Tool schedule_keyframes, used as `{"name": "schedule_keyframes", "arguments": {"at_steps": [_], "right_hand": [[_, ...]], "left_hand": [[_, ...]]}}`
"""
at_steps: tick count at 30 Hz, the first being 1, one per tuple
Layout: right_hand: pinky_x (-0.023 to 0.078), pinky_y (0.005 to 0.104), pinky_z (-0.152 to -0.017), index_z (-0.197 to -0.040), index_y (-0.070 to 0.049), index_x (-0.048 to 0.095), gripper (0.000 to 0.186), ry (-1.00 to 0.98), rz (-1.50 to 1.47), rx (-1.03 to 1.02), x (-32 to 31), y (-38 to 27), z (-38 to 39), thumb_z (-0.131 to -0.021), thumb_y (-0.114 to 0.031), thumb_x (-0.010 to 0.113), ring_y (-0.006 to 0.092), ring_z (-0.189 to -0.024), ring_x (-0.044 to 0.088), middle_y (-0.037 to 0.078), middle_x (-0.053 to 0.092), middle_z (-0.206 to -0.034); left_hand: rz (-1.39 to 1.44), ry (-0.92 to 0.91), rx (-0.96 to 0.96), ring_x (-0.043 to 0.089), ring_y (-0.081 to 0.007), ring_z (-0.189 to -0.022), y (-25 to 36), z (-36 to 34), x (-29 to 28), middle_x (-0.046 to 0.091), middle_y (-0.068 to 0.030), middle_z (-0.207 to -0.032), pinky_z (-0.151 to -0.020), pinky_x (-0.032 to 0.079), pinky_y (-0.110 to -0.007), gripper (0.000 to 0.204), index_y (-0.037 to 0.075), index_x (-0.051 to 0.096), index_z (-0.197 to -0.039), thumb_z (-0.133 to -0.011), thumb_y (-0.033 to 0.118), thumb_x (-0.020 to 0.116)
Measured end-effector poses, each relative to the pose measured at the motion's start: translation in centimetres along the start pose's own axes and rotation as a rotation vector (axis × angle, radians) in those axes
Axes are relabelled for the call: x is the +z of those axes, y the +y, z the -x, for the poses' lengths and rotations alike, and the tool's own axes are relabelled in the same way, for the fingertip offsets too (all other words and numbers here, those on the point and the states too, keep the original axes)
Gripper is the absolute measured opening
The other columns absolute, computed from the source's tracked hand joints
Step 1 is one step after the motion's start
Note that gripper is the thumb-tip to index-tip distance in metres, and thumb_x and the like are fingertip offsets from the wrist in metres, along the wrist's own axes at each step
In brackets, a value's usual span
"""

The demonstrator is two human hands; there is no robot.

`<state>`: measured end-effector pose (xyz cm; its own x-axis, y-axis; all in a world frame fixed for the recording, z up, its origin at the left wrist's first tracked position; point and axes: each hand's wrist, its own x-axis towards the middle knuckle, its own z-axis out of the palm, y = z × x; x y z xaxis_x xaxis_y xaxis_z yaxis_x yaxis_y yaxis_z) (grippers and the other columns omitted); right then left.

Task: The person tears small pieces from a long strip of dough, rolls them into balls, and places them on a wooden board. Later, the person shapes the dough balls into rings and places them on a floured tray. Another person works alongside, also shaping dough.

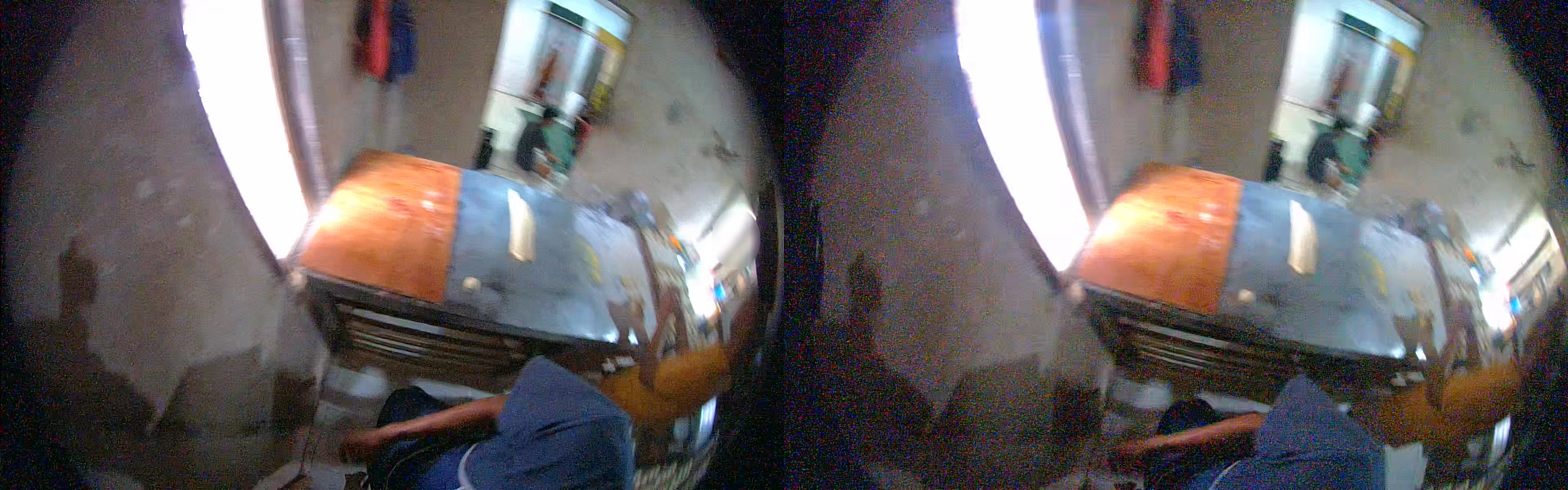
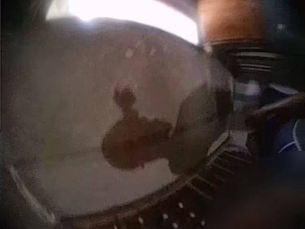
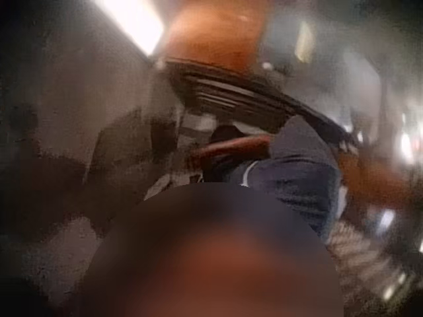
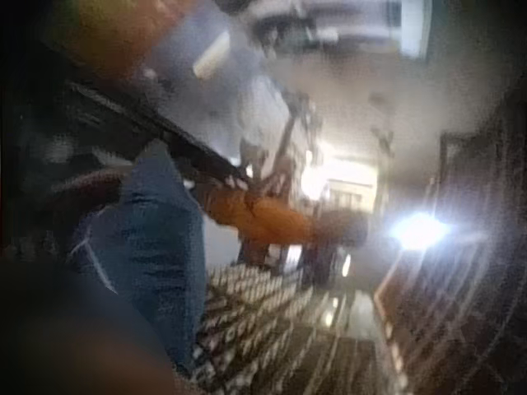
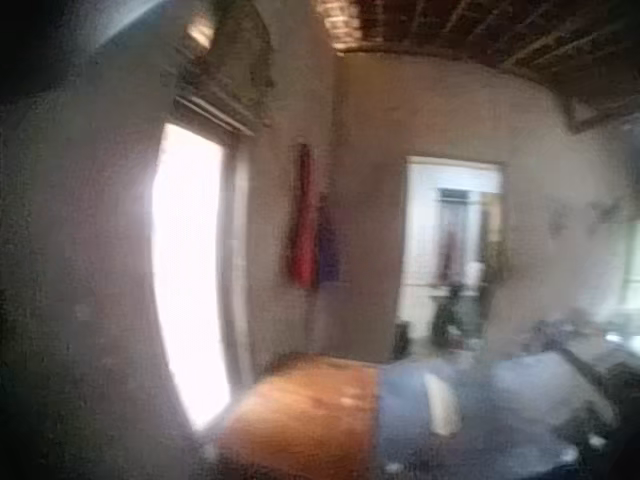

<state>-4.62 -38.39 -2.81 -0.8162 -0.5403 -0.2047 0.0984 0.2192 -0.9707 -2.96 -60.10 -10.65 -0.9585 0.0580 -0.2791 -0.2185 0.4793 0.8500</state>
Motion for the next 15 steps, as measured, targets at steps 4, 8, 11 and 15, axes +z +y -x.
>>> {"name": "schedule_keyframes", "arguments": {"at_steps": [4,8,11,15], "right_hand": [[0.052,0.0404,-0.093,-0.126,-0.007,0.065,0.034,0.549,-0.147,0.098,-3.2,7.1,17.5,-0.098,-0.027,0.063,0.0271,-0.108,0.067,0.012,0.071,-0.116],[0.054,0.0443,-0.083,-0.129,-0.006,0.061,0.041,1.461,0.219,0.512,-8.4,4.2,31.5,-0.093,-0.023,0.072,0.0309,-0.096,0.068,0.018,0.068,-0.108],[0.052,0.0465,-0.089,-0.133,-0.005,0.058,0.053,1.723,0.599,0.533,-12.9,9.4,37.1,-0.087,-0.021,0.079,0.0353,-0.105,0.063,0.018,0.06,-0.121],[0.049,0.0473,-0.096,-0.134,-0.003,0.057,0.056,1.55,0.578,0.534,-19.7,8.0,34.7,-0.085,-0.018,0.08,0.0379,-0.11,0.057,0.018,0.055,-0.122]], "left_hand": [[-0.244,-0.365,-0.025,0.054,-0.0167,-0.082,-6.4,-0.2,5.2,0.061,-0.0061,-0.096,-0.081,0.049,-0.039,0.019,0.006,0.06,-0.104,-0.094,0.017,0.072],[-0.075,-0.433,0.23,0.057,-0.0181,-0.076,-3.1,-3.4,7.3,0.066,-0.0067,-0.093,-0.076,0.051,-0.039,0.02,0.005,0.065,-0.104,-0.098,0.023,0.066],[-0.1,-0.573,0.437,0.06,-0.0143,-0.079,16.1,0.1,12.5,0.068,-0.005,-0.09,-0.073,0.051,-0.034,0.023,0.003,0.067,-0.103,-0.1,0.025,0.066],[-0.034,-0.587,0.365,0.058,-0.0098,-0.078,23.3,2.9,19.0,0.064,-0.0034,-0.084,-0.071,0.049,-0.029,0.019,0.0,0.064,-0.091,-0.098,0.018,0.068]]}}
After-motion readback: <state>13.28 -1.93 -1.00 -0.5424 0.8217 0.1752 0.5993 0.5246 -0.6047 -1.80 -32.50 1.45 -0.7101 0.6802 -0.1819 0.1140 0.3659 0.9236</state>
